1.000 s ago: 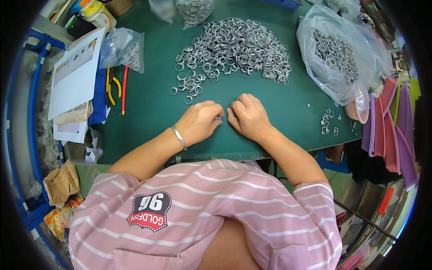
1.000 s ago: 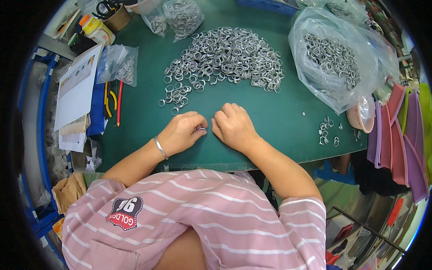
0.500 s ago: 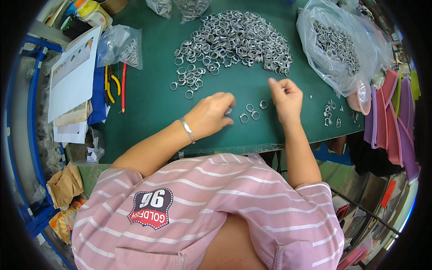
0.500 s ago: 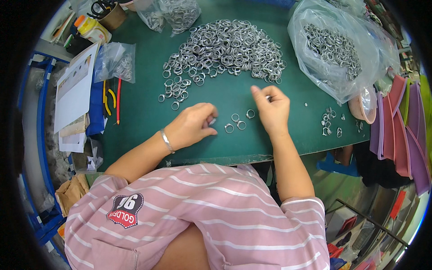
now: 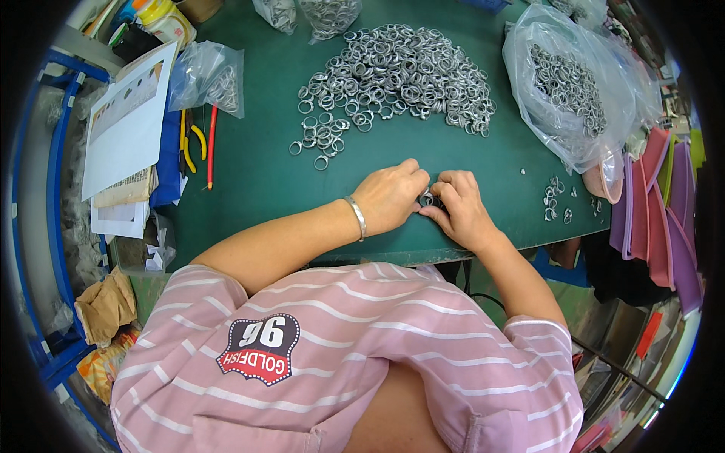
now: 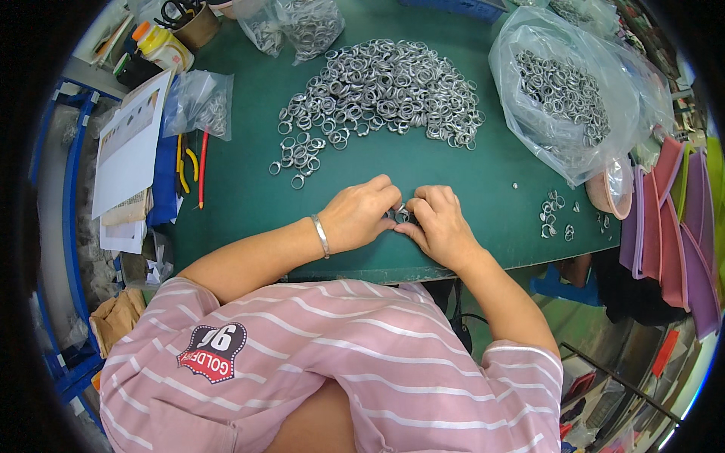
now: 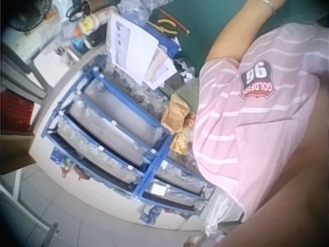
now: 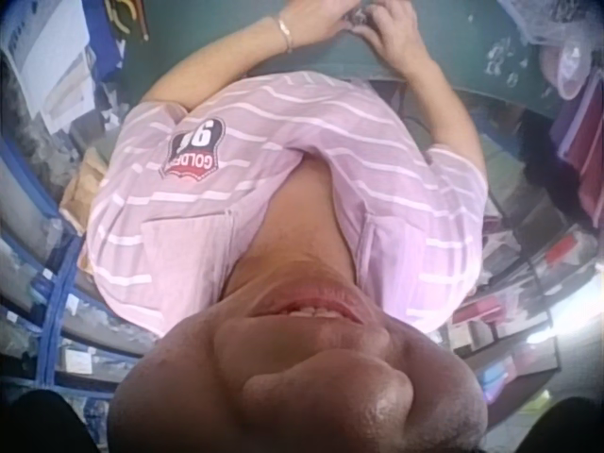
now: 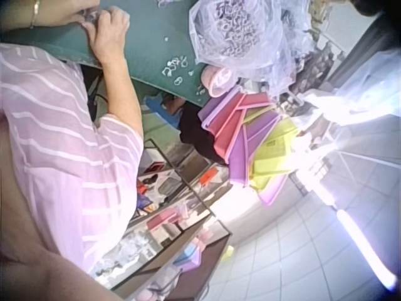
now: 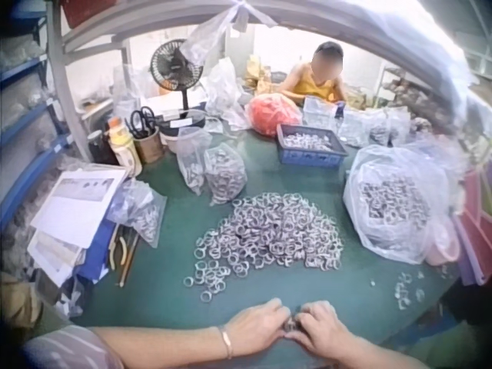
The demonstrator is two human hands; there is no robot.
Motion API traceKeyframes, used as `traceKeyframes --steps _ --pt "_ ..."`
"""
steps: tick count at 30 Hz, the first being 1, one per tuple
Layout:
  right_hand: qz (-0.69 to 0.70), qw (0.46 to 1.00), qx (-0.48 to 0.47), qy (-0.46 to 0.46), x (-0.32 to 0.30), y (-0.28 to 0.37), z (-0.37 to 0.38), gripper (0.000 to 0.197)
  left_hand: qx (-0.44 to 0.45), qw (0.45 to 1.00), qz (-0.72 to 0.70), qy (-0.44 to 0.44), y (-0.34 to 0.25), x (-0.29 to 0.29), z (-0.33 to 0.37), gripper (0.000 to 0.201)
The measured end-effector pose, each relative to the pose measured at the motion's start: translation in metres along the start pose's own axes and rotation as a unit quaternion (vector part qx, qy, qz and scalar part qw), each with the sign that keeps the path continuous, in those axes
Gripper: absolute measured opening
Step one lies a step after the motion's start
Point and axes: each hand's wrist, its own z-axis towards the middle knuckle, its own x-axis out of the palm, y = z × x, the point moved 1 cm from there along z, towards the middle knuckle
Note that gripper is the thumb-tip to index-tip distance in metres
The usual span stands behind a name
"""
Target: The person sorts small metal rings on a green workstation desk by hand, moving them into a central pile and occasionally picking up handfuls to separate them.
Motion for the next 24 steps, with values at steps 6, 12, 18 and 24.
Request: traceKeyframes --steps 6,12,18,24 --pt "0.063 0.996 -0.065 0.019 0.0 -0.012 0.005 0.036 0.005 1.0 0.004 -0.007 0.001 0.004 0.0 0.018" --pt "0.1 0.993 -0.061 -0.024 0.006 0.003 0.019 0.034 0.024 0.998 -0.016 -0.06 0.005 0.001 -0.004 0.015" --pt "0.062 0.996 -0.057 -0.006 0.016 0.007 0.024 0.027 0.064 0.991 -0.035 -0.112 0.013 0.0 -0.009 0.013" --pt "-0.038 0.995 -0.088 -0.04 0.016 0.009 0.022 0.022 0.024 0.995 -0.016 -0.096 0.013 -0.014 -0.017 0.013"
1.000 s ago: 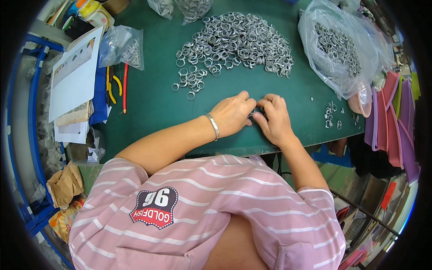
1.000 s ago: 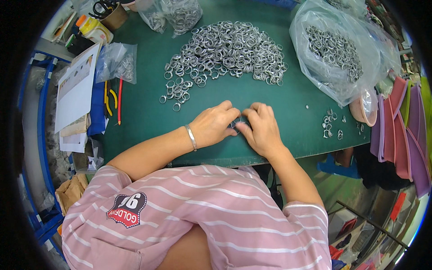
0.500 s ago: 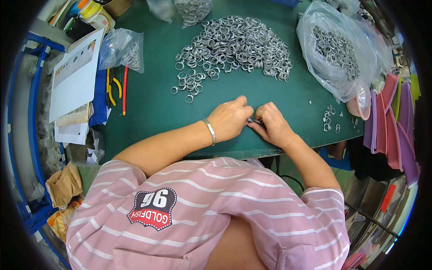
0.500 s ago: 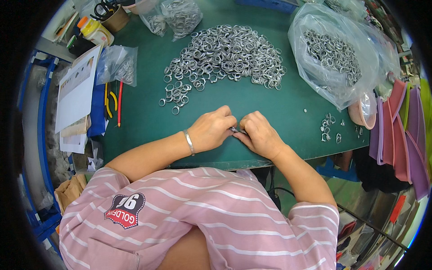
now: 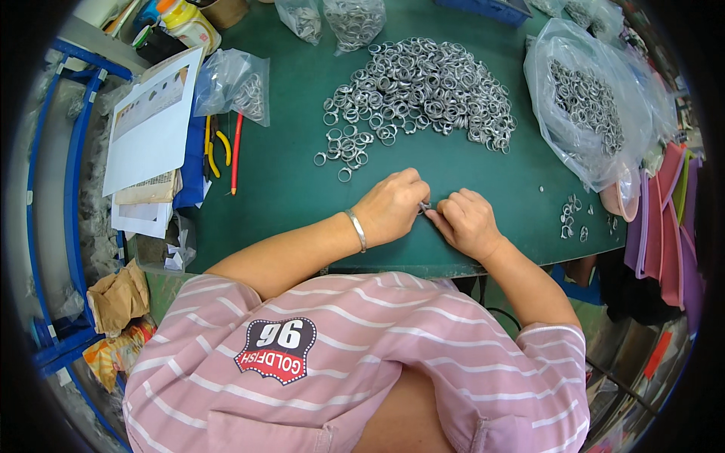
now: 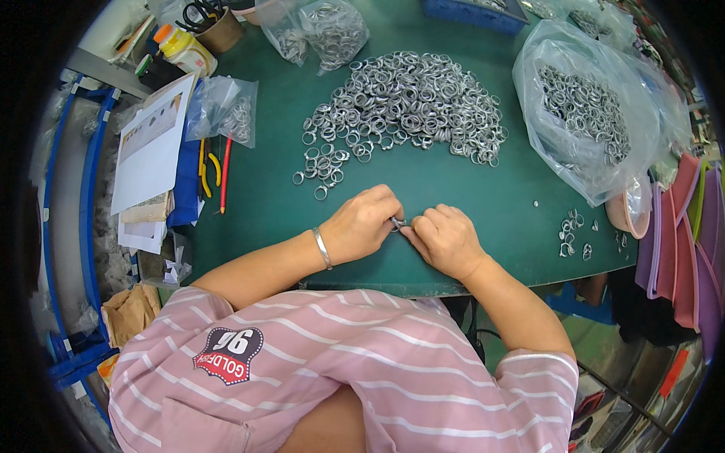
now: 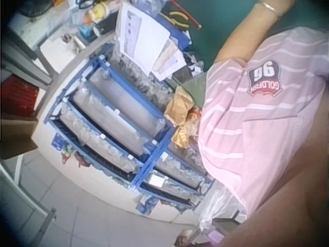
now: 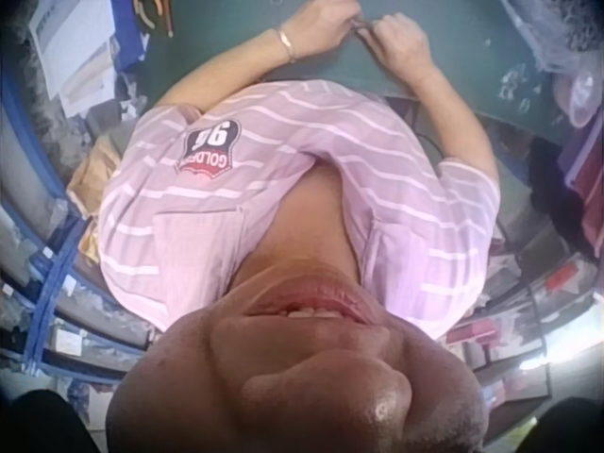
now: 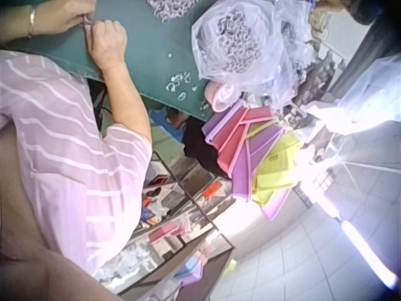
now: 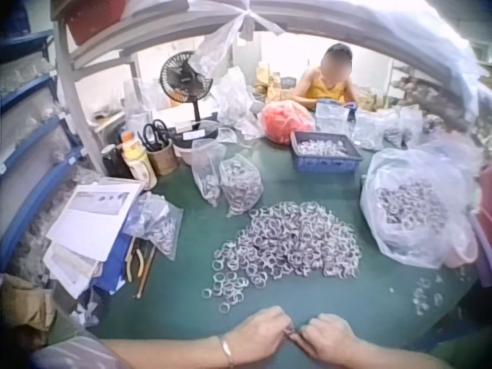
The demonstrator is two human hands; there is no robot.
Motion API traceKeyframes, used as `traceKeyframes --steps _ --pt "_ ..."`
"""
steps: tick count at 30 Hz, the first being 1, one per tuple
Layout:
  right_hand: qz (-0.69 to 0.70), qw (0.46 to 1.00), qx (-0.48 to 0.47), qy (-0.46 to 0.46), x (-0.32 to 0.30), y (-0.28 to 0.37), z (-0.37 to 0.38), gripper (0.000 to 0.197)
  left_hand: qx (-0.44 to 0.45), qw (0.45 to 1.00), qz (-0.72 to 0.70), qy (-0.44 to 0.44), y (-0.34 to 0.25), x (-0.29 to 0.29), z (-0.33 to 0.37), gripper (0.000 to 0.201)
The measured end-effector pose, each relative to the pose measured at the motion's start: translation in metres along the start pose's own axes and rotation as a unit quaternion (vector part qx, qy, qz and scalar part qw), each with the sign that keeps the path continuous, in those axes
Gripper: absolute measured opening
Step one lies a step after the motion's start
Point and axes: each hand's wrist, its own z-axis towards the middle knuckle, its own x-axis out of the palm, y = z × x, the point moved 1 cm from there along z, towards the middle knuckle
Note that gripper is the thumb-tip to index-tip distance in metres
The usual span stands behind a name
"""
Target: The person sorts small metal rings on a green workstation desk by hand, moving them into a central pile and occasionally picking up handfuls to separate them.
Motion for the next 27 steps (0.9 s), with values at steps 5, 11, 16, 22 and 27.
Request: traceKeyframes --steps 5,11,16,22,27 --pt "0.081 0.98 0.156 -0.095 -0.008 -0.009 0.002 0.024 -0.011 0.999 -0.034 0.007 -0.006 -0.013 0.005 0.014" --pt "0.12 0.96 0.247 -0.061 -0.025 -0.021 -0.01 0.023 -0.074 0.992 -0.027 0.095 -0.009 -0.02 0.006 0.022" --pt "0.005 0.992 0.116 0.055 -0.026 -0.001 -0.015 0.033 -0.045 0.992 0.037 0.108 -0.006 -0.006 0.002 0.025" --pt "-0.022 0.998 0.057 0.03 -0.015 -0.001 -0.011 0.023 -0.031 0.995 0.002 0.097 -0.004 -0.005 0.005 0.02" --pt "-0.033 0.999 0.039 0.003 -0.01 -0.003 -0.003 0.018 -0.033 0.996 -0.027 0.078 -0.005 -0.006 0.004 0.018"
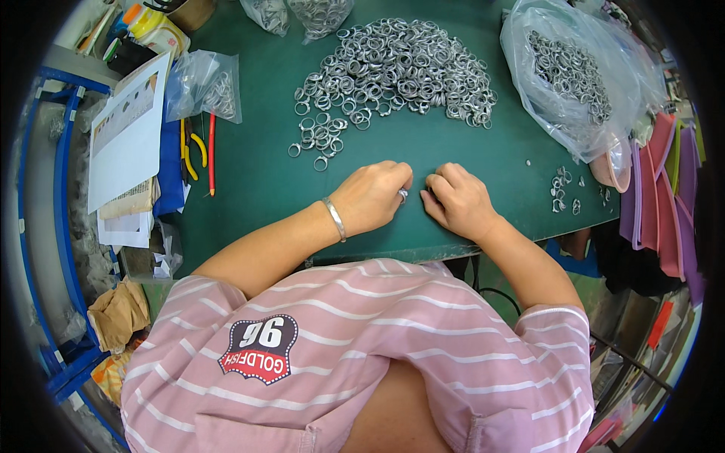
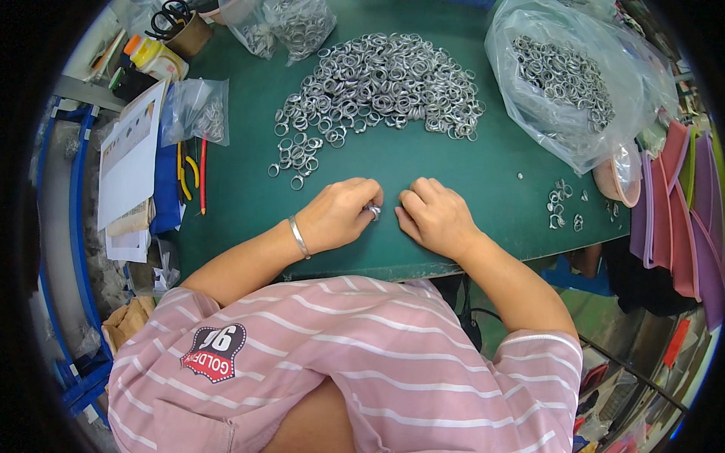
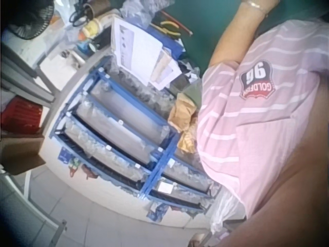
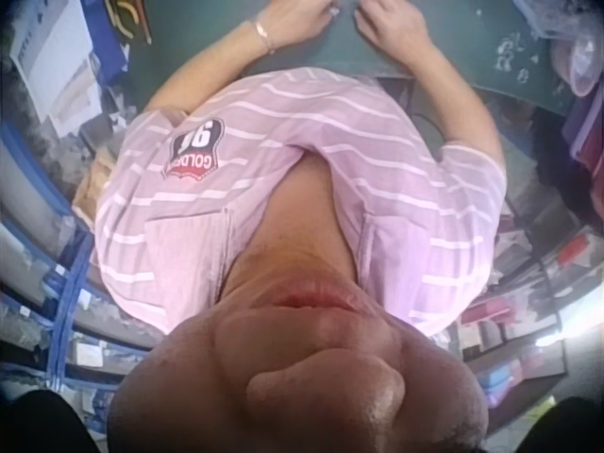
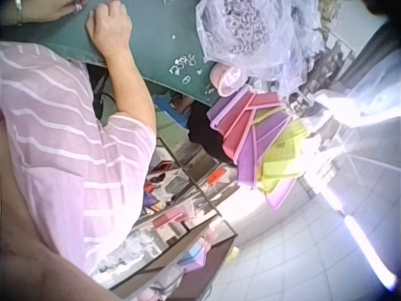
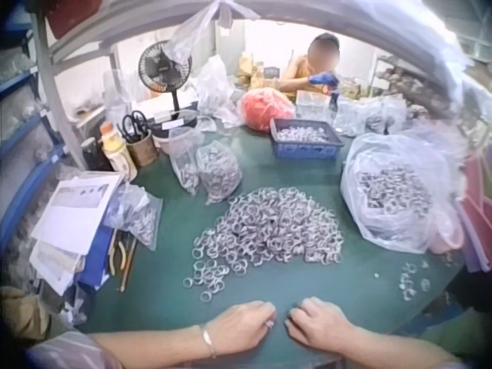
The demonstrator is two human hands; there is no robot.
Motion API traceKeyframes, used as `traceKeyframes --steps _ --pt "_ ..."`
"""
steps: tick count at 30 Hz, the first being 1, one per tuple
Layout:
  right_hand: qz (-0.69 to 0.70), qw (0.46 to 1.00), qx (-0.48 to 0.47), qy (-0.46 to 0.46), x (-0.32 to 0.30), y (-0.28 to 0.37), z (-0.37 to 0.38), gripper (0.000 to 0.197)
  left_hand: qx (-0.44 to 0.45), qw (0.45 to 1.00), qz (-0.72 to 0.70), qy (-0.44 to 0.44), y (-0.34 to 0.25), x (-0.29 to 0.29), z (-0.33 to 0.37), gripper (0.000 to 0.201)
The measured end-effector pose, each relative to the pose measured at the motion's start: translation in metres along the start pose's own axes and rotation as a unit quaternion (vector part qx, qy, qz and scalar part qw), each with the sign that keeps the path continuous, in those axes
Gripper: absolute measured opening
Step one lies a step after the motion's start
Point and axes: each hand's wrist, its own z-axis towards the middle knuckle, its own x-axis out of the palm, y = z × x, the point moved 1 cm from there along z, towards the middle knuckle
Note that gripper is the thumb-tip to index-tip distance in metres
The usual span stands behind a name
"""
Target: The person sorts small metal rings on a green workstation desk by hand, moving them into a central pile and occasionally picking up handfuls to separate them.
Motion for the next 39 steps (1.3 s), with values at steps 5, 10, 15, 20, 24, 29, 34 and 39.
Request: traceKeyframes --steps 5,10,15,20,24,29,34,39 --pt "-0.017 1.0 -0.02 0.004 0.003 -0.007 0.0 0.019 -0.002 1.0 -0.016 -0.007 -0.001 -0.003 0.0 0.017" --pt "-0.032 0.999 -0.031 -0.005 0.004 -0.006 0.002 0.021 -0.02 1.0 -0.015 -0.016 -0.002 -0.004 -0.002 0.015" --pt "0.0 0.999 -0.034 -0.03 0.004 -0.008 0.002 0.023 -0.021 1.0 -0.001 -0.009 -0.003 -0.004 -0.003 0.015" --pt "0.036 0.997 -0.042 -0.047 0.004 -0.015 0.003 0.026 -0.013 1.0 -0.005 -0.013 -0.002 -0.004 -0.002 0.014" --pt "0.397 0.813 0.411 -0.111 0.01 -0.018 0.013 0.026 -0.005 0.997 -0.036 -0.064 -0.002 -0.008 -0.003 0.015" --pt "0.875 0.278 0.38 -0.111 0.031 -0.012 0.028 0.024 -0.02 0.978 -0.091 -0.188 -0.022 -0.023 0.006 0.016" --pt "0.854 0.285 0.425 -0.091 0.039 0.018 0.048 0.03 0.068 0.983 -0.03 -0.17 -0.016 -0.025 0.015 0.023" --pt "0.825 0.286 0.48 -0.083 0.042 0.03 0.054 0.032 0.043 0.984 -0.045 -0.168 -0.019 -0.022 0.012 0.023"
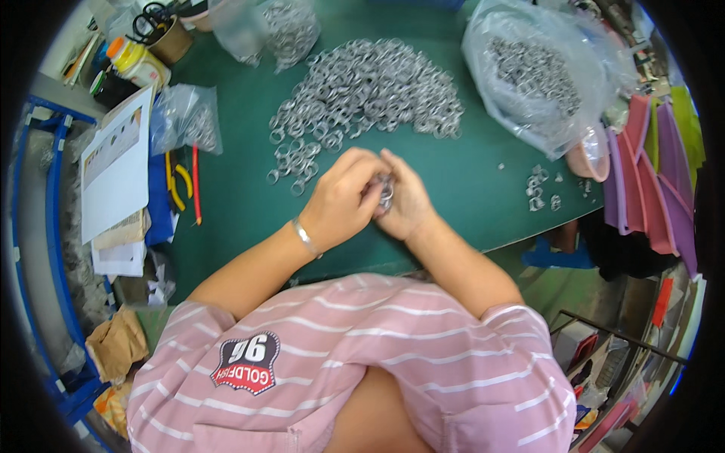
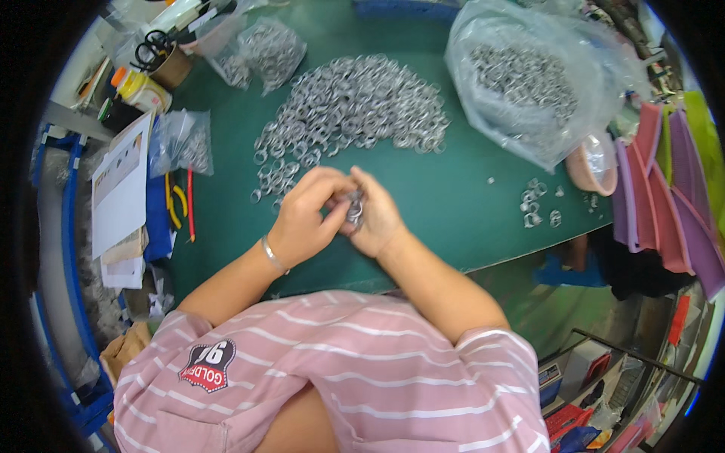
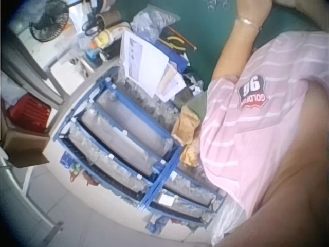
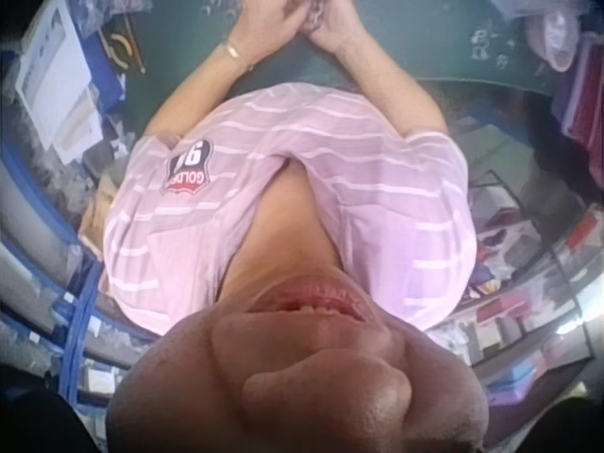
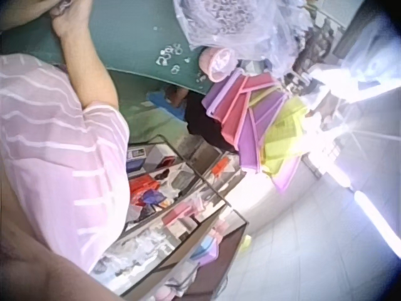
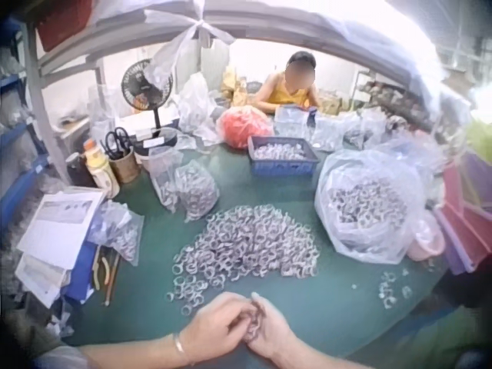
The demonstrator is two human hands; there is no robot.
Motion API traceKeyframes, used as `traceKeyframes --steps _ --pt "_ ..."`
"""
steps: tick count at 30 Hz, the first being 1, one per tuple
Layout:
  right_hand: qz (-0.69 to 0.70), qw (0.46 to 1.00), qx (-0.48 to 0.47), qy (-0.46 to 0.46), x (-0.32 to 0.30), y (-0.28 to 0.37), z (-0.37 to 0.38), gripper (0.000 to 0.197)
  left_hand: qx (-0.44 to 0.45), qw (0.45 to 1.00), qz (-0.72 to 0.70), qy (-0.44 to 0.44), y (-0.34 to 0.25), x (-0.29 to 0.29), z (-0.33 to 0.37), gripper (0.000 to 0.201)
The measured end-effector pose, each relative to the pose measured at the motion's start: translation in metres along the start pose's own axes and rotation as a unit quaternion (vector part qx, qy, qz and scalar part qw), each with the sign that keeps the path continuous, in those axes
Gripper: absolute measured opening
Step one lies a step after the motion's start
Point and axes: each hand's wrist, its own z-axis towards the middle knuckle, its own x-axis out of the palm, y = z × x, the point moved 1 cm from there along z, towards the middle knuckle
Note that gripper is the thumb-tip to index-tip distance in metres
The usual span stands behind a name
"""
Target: The person sorts small metal rings on a green workstation desk by hand, moving them into a central pile and occasionally picking up handfuls to separate them.
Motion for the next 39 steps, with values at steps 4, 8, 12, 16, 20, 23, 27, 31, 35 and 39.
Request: traceKeyframes --steps 4,8,12,16,20,23,27,31,35,39 --pt "-0.061 0.997 0.0 0.046 -0.018 0.0 0.004 0.025 0.023 0.998 -0.031 -0.055 -0.006 -0.003 0.003 0.019" --pt "-0.097 0.993 -0.014 0.063 -0.016 0.015 -0.01 0.021 0.028 0.996 -0.034 -0.081 -0.003 -0.011 0.007 0.018" --pt "-0.091 0.982 -0.162 -0.029 0.016 0.088 -0.032 0.022 0.015 0.995 0.009 -0.094 0.016 -0.014 0.001 0.02" --pt "-0.174 0.857 -0.475 -0.094 0.036 0.197 -0.03 0.025 0.055 0.983 0.125 -0.123 0.023 -0.028 -0.002 0.022" --pt "-0.473 0.451 -0.685 -0.322 -0.025 0.33 -0.029 0.027 -0.012 0.957 0.269 -0.108 0.044 -0.026 0.0 0.042" --pt "-0.505 0.378 -0.683 -0.368 -0.021 0.342 -0.033 0.022 -0.131 0.942 0.305 -0.046 0.064 -0.027 -0.006 0.057" --pt "-0.559 0.291 -0.718 -0.296 0.0 0.286 -0.017 0.017 -0.134 0.934 0.33 0.013 0.07 -0.026 -0.009 0.065" --pt "-0.698 0.302 -0.649 -0.035 0.05 0.186 0.02 0.019 -0.126 0.937 0.325 0.001 0.072 -0.031 -0.017 0.063" --pt "-0.825 0.206 -0.525 0.016 0.06 0.133 0.073 0.039 -0.117 0.936 0.331 0.002 0.072 -0.03 -0.017 0.063" --pt "-0.863 0.204 -0.45 -0.109 0.051 0.126 0.112 0.058 -0.124 0.934 0.335 0.014 0.068 -0.027 -0.012 0.067"
